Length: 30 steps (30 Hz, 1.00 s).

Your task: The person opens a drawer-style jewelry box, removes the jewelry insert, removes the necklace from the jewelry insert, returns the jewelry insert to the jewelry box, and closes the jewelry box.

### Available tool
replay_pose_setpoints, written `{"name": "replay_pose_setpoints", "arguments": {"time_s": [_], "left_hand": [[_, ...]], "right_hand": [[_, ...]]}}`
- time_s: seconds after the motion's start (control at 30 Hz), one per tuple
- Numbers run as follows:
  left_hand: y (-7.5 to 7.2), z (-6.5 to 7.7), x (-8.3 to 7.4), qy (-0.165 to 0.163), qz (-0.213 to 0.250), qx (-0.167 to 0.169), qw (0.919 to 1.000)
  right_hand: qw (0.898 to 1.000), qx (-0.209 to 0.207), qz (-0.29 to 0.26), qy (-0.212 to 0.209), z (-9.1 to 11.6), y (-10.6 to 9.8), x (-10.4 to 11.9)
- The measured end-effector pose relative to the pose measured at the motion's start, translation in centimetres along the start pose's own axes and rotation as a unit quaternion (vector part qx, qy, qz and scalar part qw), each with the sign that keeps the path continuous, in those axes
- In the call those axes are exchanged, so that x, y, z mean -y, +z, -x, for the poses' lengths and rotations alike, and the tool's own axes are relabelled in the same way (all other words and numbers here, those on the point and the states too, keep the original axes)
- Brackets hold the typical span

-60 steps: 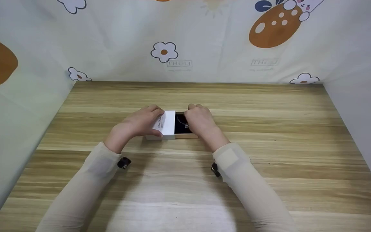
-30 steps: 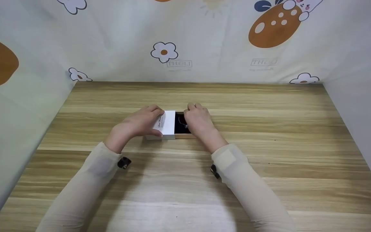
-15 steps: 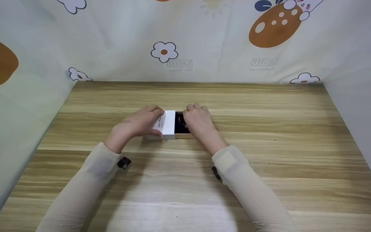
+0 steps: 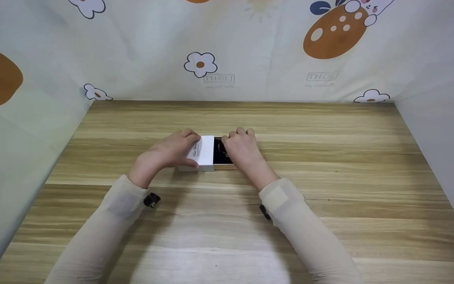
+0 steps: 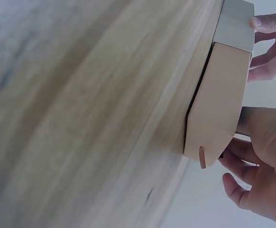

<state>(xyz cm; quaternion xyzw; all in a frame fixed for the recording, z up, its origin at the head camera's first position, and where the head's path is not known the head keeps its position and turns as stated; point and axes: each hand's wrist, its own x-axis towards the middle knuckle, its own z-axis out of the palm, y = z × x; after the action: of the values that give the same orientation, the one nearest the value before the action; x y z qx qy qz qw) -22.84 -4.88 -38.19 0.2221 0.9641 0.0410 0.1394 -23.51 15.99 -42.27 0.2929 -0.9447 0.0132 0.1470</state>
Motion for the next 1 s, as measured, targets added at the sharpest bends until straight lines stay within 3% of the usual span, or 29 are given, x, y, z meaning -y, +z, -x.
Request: {"name": "replay_pose_setpoints", "arguments": {"time_s": [0.3, 0.5, 0.63, 0.8, 1.0], "left_hand": [[0.1, 0.2, 0.0, -0.006, 0.010, -0.003, 0.9999], [0.1, 0.2, 0.0, -0.004, 0.010, -0.006, 0.9999], [0.0, 0.2, 0.0, 0.000, 0.006, -0.007, 1.0000], [-0.1, 0.3, 0.1, 0.002, 0.003, -0.005, 1.0000], [-0.1, 0.2, 0.1, 0.004, 0.004, -0.002, 1.0000]], "right_hand": [[0.999, 0.002, -0.045, -0.002, 0.0, 0.3, -0.5], [0.988, 0.037, -0.140, 0.046, -0.2, -0.4, -0.7], [0.966, 0.063, -0.233, 0.096, -0.3, -0.9, -1.0], [0.924, 0.079, -0.336, 0.163, -0.5, -1.2, -1.5], [0.876, 0.090, -0.417, 0.225, -0.7, -1.5, -2.1]]}}
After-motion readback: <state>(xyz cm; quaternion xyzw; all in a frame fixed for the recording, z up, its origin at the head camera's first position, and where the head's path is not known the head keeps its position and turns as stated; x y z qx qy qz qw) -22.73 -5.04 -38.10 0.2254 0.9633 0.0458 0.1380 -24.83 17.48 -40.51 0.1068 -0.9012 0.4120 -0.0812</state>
